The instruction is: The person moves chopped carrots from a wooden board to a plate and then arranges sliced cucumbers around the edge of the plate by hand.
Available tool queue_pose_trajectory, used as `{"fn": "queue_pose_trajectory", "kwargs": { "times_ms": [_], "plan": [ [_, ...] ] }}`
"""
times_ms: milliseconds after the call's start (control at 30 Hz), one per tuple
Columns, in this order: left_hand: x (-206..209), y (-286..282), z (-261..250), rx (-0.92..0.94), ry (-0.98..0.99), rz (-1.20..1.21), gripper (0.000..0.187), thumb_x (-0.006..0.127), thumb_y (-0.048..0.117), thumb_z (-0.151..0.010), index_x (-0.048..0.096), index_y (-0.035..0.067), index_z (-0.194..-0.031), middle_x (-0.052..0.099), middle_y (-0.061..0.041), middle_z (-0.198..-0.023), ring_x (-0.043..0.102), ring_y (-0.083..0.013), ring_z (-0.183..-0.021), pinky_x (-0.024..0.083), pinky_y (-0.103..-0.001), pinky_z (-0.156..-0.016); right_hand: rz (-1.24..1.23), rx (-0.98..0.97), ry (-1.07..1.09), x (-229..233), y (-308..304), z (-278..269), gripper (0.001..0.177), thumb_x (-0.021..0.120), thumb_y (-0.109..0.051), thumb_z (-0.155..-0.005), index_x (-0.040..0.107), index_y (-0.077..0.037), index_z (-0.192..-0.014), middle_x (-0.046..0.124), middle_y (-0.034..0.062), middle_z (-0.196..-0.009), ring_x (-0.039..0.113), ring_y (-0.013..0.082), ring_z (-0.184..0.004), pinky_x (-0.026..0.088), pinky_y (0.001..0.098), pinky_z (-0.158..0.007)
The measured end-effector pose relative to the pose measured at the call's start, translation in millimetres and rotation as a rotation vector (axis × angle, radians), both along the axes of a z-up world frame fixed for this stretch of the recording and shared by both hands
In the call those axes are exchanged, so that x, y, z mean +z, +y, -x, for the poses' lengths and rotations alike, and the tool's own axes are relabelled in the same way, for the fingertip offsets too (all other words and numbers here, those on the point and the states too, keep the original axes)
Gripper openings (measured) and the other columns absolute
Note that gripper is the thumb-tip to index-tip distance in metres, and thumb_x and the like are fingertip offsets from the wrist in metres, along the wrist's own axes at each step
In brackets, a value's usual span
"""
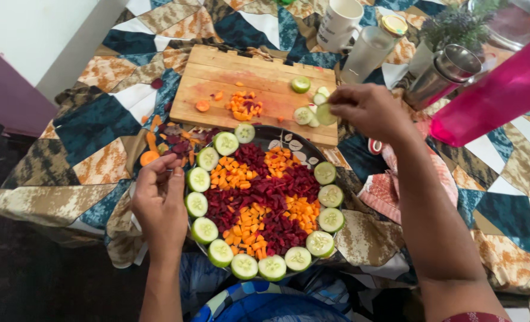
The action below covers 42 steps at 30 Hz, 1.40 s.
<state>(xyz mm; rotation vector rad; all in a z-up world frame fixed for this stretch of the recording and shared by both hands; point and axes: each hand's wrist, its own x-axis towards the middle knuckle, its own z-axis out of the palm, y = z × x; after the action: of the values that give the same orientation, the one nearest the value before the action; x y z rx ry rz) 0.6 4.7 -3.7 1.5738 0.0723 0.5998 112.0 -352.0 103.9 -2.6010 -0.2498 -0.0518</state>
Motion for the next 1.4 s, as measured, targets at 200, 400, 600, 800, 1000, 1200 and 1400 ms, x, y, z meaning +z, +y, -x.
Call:
{"fn": "queue_pose_trajectory", "kwargs": {
  "times_ms": [200, 400, 600, 800, 1000, 1200, 1400],
  "plan": [
    [9, 0, 3, 0.06, 0.045, -0.089, 0.018, 0.065, 0.004, -0.1, 0.067, -0.001, -0.116, 0.072, -0.006, -0.105, 0.067, -0.011, -0.089, 0.055, -0.027, -0.08, -0.074, 0.197, -0.043, -5, 61, 7, 0.021, 0.073, -0.015, -0.09, 0.075, -0.005, -0.109, 0.078, 0.0098, -0.094, 0.075, 0.0172, -0.083, 0.057, 0.0318, -0.074],
    [12, 1, 3, 0.063, 0.044, -0.104, 0.018, 0.065, 0.003, -0.098, 0.067, -0.002, -0.116, 0.073, -0.008, -0.107, 0.068, -0.0117, -0.091, 0.056, -0.027, -0.081, -0.011, 0.137, -0.192, -7, 70, -17, 0.017, 0.072, -0.014, -0.093, 0.077, -0.009, -0.109, 0.079, 0.0091, -0.097, 0.075, 0.0179, -0.083, 0.058, 0.0341, -0.075],
    [12, 1, 3, 0.029, 0.051, -0.057, 0.019, 0.063, 0.002, -0.099, 0.067, -0.002, -0.118, 0.073, -0.008, -0.109, 0.07, -0.0111, -0.095, 0.057, -0.027, -0.084, 0.287, 0.084, -0.126, -20, 61, -56, 0.018, 0.071, -0.014, -0.089, 0.082, -0.014, -0.104, 0.079, 0.0099, -0.096, 0.074, 0.0269, -0.086, 0.057, 0.0415, -0.077],
    [11, 3, 1, 0.008, 0.029, -0.029, 0.02, 0.062, 0.001, -0.099, 0.066, -0.003, -0.118, 0.073, -0.009, -0.111, 0.069, -0.0115, -0.098, 0.056, -0.027, -0.087, 0.318, 0.13, -0.142, -25, 75, -62, 0.014, 0.074, -0.016, -0.088, 0.081, -0.011, -0.1, 0.078, 0.0083, -0.095, 0.073, 0.0255, -0.085, 0.055, 0.0405, -0.073],
    [11, 4, 0, 0.004, 0.052, -0.024, 0.02, 0.062, 0.001, -0.098, 0.067, -0.003, -0.118, 0.073, -0.009, -0.111, 0.069, -0.0111, -0.097, 0.056, -0.027, -0.087, 0.083, 0.574, -0.31, -30, 111, -68, 0.013, 0.074, -0.008, -0.089, 0.077, -0.003, -0.101, 0.074, 0.0114, -0.098, 0.071, 0.0294, -0.085, 0.057, 0.0404, -0.075],
    [10, 5, -1, 0.009, 0.054, -0.032, 0.018, 0.064, 0.001, -0.098, 0.067, -0.003, -0.115, 0.072, -0.009, -0.113, 0.069, -0.0108, -0.095, 0.057, -0.026, -0.084, 0.187, 0.601, -0.267, -42, 130, -89, 0.014, 0.074, -0.007, -0.088, 0.078, -0.004, -0.101, 0.075, 0.0094, -0.101, 0.073, 0.0275, -0.087, 0.058, 0.0401, -0.079],
    [8, 5, -1, -0.02, 0.049, 0.004, 0.019, 0.064, 0.0, -0.099, 0.066, -0.003, -0.117, 0.072, -0.009, -0.113, 0.068, -0.0102, -0.095, 0.057, -0.025, -0.084, 0.219, 0.634, -0.313, -49, 131, -92, 0.017, 0.074, -0.006, -0.087, 0.079, -0.004, -0.103, 0.076, 0.0095, -0.105, 0.073, 0.027, -0.087, 0.058, 0.0392, -0.08]
  ]
}}
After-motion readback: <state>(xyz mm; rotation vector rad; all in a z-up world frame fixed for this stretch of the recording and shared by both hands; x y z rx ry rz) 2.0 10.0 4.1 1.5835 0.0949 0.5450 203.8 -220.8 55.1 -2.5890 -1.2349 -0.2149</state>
